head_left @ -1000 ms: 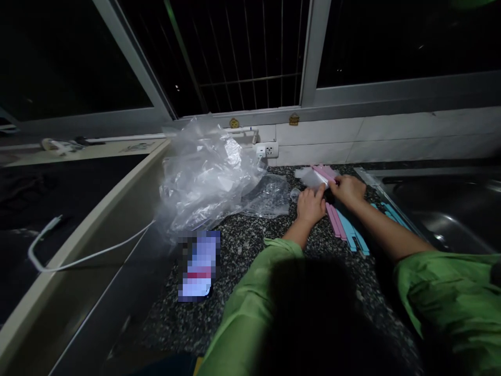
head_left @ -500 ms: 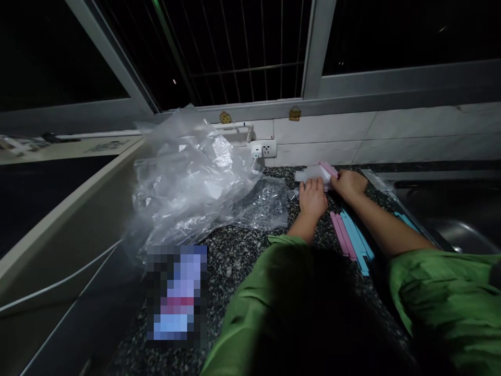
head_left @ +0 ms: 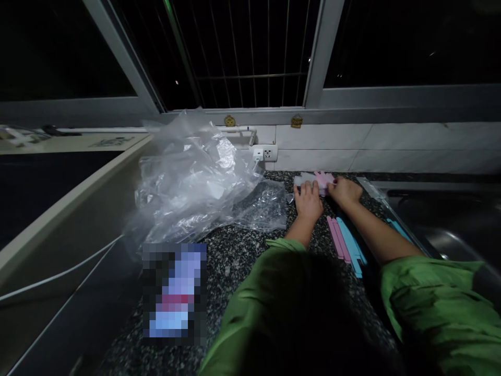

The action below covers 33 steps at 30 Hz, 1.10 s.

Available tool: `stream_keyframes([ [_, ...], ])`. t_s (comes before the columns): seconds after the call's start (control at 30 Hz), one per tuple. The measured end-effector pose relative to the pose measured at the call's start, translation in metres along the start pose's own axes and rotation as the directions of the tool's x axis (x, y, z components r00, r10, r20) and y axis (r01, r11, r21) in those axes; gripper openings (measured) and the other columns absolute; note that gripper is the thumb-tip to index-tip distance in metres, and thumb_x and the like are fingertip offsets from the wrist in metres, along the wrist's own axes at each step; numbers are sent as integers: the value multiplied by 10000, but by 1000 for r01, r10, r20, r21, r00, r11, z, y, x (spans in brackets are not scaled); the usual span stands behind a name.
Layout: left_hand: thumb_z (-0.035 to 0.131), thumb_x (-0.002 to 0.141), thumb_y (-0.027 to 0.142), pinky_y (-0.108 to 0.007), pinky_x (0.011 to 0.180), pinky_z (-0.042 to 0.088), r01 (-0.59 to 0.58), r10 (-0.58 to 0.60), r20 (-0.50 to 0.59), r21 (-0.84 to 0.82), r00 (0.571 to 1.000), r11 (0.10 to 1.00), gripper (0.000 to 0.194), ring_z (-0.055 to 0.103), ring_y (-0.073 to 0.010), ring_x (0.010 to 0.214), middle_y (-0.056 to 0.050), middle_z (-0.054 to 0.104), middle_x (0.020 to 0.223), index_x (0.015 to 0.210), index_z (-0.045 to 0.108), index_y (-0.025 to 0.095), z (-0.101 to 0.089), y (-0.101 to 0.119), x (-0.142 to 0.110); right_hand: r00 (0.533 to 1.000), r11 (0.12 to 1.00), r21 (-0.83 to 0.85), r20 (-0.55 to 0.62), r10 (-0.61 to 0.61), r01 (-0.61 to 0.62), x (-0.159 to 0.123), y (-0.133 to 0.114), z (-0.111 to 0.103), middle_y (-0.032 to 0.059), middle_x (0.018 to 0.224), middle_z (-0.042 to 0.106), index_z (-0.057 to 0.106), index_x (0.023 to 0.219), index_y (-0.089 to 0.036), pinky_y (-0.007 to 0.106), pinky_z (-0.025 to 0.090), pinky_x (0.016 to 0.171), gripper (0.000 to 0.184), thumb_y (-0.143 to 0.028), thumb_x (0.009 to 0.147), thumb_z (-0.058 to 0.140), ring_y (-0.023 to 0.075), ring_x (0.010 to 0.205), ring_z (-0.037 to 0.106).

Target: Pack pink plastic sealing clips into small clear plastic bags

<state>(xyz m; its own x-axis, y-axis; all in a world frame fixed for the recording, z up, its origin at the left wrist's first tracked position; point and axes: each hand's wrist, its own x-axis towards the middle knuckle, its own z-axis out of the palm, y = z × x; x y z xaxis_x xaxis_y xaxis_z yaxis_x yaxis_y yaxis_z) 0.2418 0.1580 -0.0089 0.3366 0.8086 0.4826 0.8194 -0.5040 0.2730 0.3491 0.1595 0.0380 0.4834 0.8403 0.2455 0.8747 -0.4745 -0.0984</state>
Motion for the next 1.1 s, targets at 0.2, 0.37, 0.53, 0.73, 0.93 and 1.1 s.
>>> stream_keyframes([
  [0.2,465,818,206,-486,1055,246,118,-118,-5,20,993,993,489,391,-294,1221,-190,448,1343,1292,450,89,-2,-5,-6,998,998,-43,-12,-54,53,-18,11,-9,187,970,691,662,1038,-127,349,464,705,383,-358,848,423,290,938,643],
  [0.37,389,859,169,-403,882,408,144,-146,40,54,988,988,353,463,-265,1117,-178,528,1194,1178,535,127,-15,-9,-19,973,971,-54,29,-230,231,-44,3,-16,169,991,689,667,1022,-139,339,464,699,349,-305,858,407,274,922,644],
  [0.53,414,868,204,-362,877,423,59,-64,85,54,994,997,253,439,-244,1152,-144,518,1202,1053,578,151,-33,-14,-39,936,937,-8,53,-349,350,-73,-14,-18,126,1001,691,681,954,-181,306,454,722,266,-282,840,463,237,944,628],
  [0.73,460,839,191,-367,924,412,-7,7,42,-15,999,1000,241,439,-246,1171,-121,518,1214,1051,573,171,-47,-19,-67,909,908,99,55,-413,406,-106,-20,-20,118,1009,689,664,966,-166,297,444,740,243,-254,819,491,230,955,616],
  [0.93,460,838,188,-367,923,416,-46,42,-30,-126,999,991,261,455,-233,1128,-134,530,1180,1077,562,163,-62,-25,-101,907,879,262,25,-420,400,-145,-22,-23,77,961,704,653,974,-167,253,437,697,260,-215,835,438,181,864,636],
  [1.1,444,852,213,-372,936,410,-64,55,-56,-180,997,982,247,463,-225,1091,-124,539,1135,1059,569,166,-77,-30,-127,922,861,353,-7,-388,366,-174,-26,-22,67,923,703,654,972,-168,249,438,666,267,-224,824,439,172,812,636],
])
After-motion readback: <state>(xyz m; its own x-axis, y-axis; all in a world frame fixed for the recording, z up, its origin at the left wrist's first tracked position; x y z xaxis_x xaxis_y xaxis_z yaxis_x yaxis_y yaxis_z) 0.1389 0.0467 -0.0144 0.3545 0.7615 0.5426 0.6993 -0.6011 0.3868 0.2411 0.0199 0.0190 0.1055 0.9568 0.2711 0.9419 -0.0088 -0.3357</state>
